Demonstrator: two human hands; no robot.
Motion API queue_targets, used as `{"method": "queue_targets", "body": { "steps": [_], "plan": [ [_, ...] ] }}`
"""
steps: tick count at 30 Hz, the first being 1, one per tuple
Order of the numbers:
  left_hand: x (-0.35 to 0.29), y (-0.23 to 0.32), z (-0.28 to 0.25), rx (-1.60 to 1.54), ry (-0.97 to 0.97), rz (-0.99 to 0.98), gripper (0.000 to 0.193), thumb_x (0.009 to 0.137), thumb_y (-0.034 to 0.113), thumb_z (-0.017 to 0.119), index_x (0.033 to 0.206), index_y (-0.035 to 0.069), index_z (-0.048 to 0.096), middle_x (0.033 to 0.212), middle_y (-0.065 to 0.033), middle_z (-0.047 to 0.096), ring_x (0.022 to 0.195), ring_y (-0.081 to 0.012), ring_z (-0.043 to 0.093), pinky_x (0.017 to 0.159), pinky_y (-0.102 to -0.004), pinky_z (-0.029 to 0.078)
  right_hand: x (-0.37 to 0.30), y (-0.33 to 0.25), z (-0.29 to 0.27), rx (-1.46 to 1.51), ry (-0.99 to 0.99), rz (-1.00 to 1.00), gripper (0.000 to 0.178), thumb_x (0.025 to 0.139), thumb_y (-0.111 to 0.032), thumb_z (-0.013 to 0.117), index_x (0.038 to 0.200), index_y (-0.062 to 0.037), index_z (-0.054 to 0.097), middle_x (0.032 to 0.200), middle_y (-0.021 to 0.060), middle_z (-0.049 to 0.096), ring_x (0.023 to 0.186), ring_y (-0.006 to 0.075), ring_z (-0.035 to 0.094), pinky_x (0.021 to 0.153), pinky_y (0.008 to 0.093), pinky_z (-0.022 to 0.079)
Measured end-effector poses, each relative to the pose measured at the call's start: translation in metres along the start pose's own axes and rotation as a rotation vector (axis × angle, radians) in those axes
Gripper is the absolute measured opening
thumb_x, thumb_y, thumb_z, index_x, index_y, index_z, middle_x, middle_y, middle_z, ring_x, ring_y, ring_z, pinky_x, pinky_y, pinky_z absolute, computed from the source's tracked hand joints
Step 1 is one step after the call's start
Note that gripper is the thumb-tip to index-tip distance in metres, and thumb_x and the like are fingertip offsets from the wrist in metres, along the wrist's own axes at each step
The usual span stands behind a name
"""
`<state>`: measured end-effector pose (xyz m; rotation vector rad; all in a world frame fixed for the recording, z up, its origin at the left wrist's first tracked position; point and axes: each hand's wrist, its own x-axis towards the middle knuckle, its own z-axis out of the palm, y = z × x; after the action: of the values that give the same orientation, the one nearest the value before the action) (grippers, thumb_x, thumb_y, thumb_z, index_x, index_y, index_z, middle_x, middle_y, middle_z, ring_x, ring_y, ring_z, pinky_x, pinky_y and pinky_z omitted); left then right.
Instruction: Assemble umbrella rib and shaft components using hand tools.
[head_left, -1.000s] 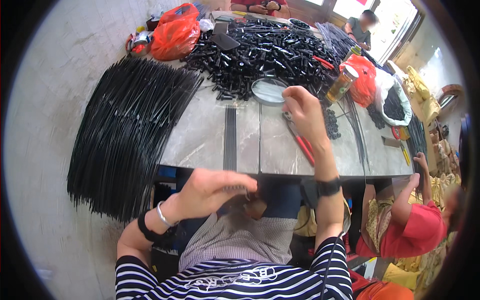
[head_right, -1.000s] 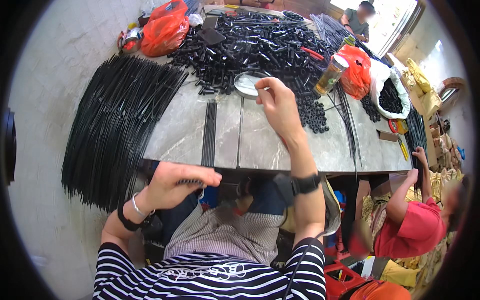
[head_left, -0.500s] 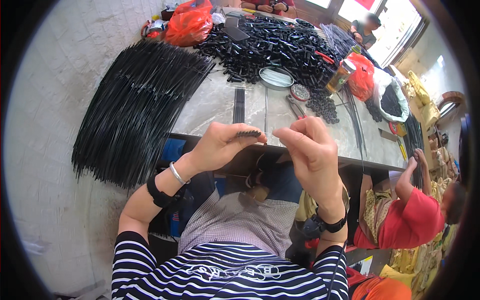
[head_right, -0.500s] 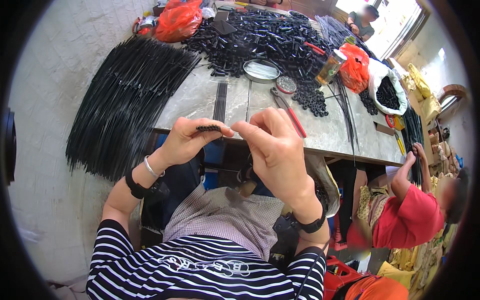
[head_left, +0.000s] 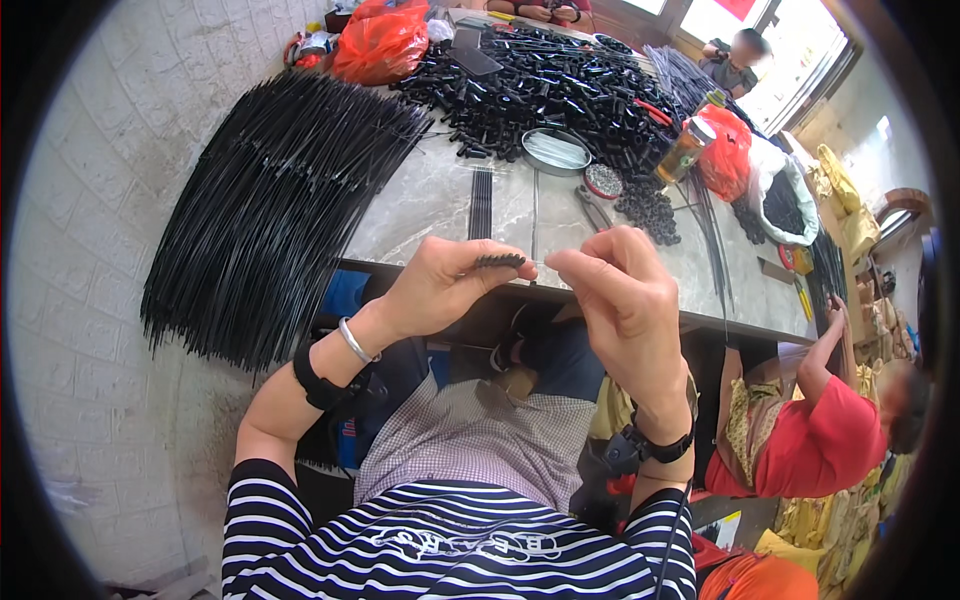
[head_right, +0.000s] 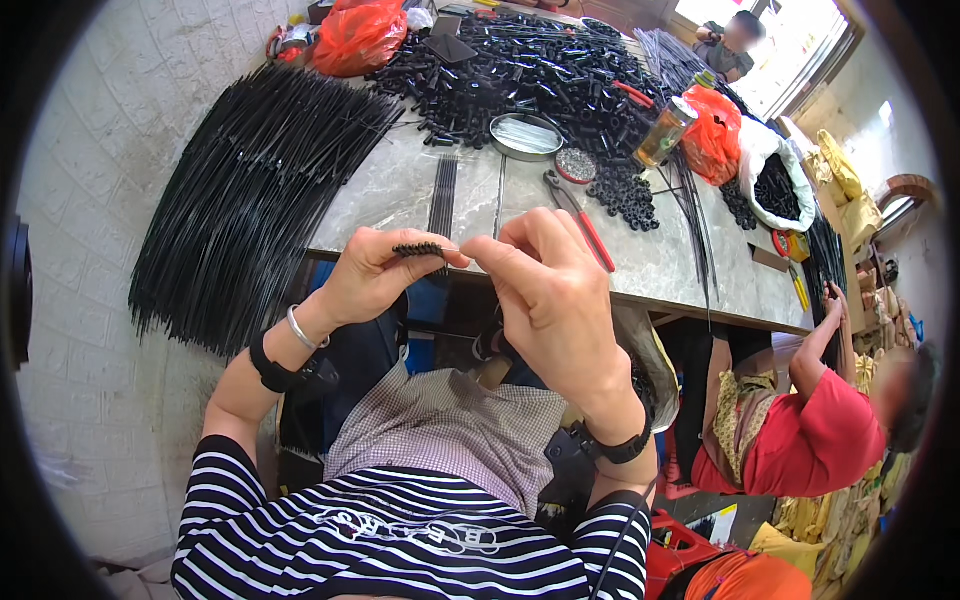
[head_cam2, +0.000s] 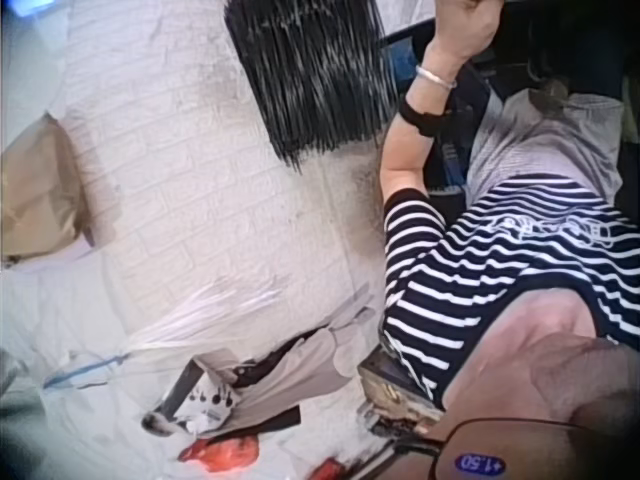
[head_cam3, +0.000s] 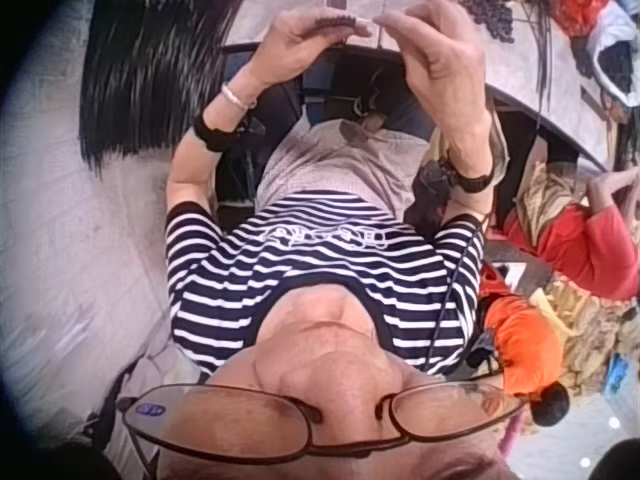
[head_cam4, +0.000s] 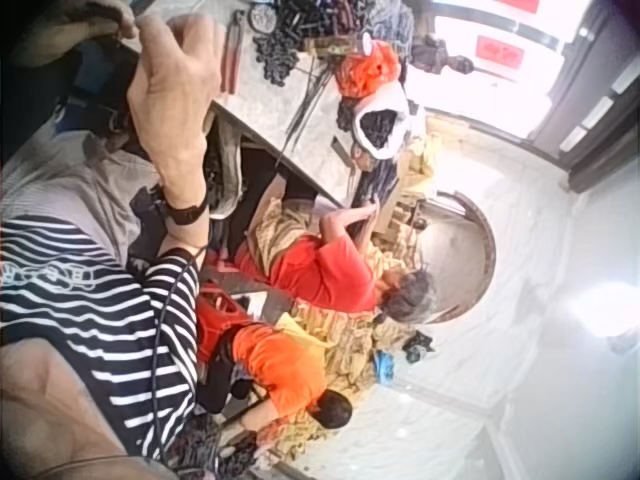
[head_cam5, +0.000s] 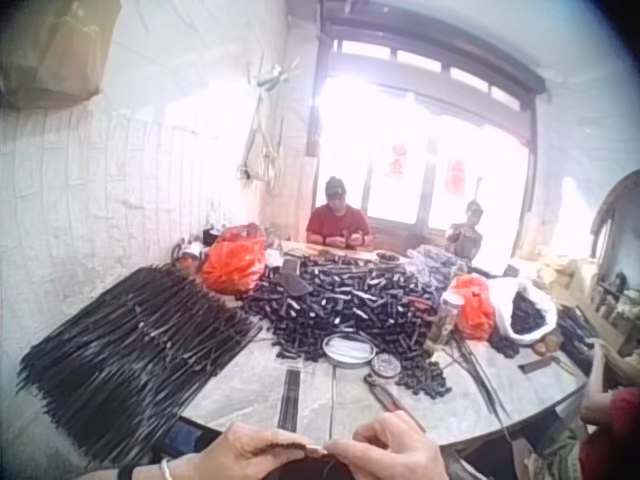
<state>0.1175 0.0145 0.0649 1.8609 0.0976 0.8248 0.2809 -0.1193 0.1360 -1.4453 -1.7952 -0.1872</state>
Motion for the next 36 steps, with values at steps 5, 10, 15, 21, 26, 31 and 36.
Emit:
{"method": "queue_targets", "body": {
  "steps": [5,10,15,21,26,31,36],
  "plan": [
    [-0.001,-0.002,-0.001,0.0,0.019,0.001,0.021,0.088,-0.003,0.058,0.108,0.001,0.065,0.097,-0.0118,0.071,0.093,-0.0183,0.068,0.083,-0.0279,0.054,0.001,-0.002,0.002,-0.013,-0.011,-0.009,0.025,0.071,0.004,0.065,0.093,-0.0081,0.069,0.078,0.0071,0.053,0.072,0.0236,0.054,0.062,0.034,0.044],
    [0.0,0.004,0.001,0.111,0.005,0.056,0.026,0.086,-0.002,0.063,0.111,0.003,0.065,0.095,-0.0107,0.072,0.089,-0.0147,0.068,0.078,-0.0253,0.053,0.001,-0.009,0.006,0.034,-0.039,0.046,0.024,0.071,0.004,0.065,0.091,-0.0089,0.069,0.078,0.0059,0.053,0.073,0.0227,0.055,0.062,0.0343,0.045],
    [0.0,0.004,-0.002,0.07,-0.037,0.024,0.026,0.088,0.001,0.061,0.114,0.0,0.063,0.101,-0.012,0.071,0.095,-0.0173,0.068,0.083,-0.0262,0.053,0.013,0.005,0.001,0.002,-0.056,-0.076,0.021,0.071,0.003,0.065,0.088,-0.009,0.068,0.08,0.0044,0.055,0.075,0.0233,0.055,0.063,0.0345,0.045],
    [0.003,0.005,-0.002,0.1,-0.051,0.033,0.026,0.088,0.004,0.062,0.115,0.001,0.063,0.1,-0.0125,0.071,0.093,-0.0174,0.069,0.08,-0.0266,0.054,0.018,0.005,0.002,0.085,-0.124,-0.087,0.011,0.075,0.0,0.066,0.085,-0.0057,0.067,0.08,0.0054,0.06,0.076,0.0245,0.057,0.066,0.0338,0.047],
    [0.002,0.003,-0.003,0.115,-0.037,0.018,0.026,0.089,0.007,0.062,0.114,0.002,0.064,0.098,-0.0134,0.071,0.09,-0.0181,0.069,0.077,-0.0272,0.053,0.019,0.005,0.008,0.216,-0.114,0.005,0.01,0.076,-0.001,0.068,0.086,-0.0033,0.066,0.082,0.0075,0.06,0.077,0.0258,0.057,0.068,0.0339,0.047],
    [0.003,0.002,-0.007,0.153,-0.076,0.009,0.027,0.088,0.007,0.062,0.115,0.002,0.063,0.096,-0.0132,0.07,0.086,-0.0168,0.069,0.073,-0.0281,0.053,0.022,0.003,0.012,0.159,-0.06,-0.097,0.016,0.074,0.001,0.068,0.089,-0.0036,0.066,0.085,0.008,0.06,0.079,0.0265,0.057,0.068,0.0345,0.047],
    [0.003,0.004,-0.007,0.124,-0.074,-0.004,0.025,0.088,0.006,0.062,0.113,0.002,0.063,0.094,-0.0127,0.07,0.082,-0.0162,0.068,0.072,-0.0273,0.052,0.028,0.003,0.013,0.245,-0.105,-0.102,0.02,0.074,0.002,0.068,0.093,-0.0043,0.066,0.087,0.0082,0.059,0.08,0.027,0.056,0.068,0.0349,0.047]
  ]
}}
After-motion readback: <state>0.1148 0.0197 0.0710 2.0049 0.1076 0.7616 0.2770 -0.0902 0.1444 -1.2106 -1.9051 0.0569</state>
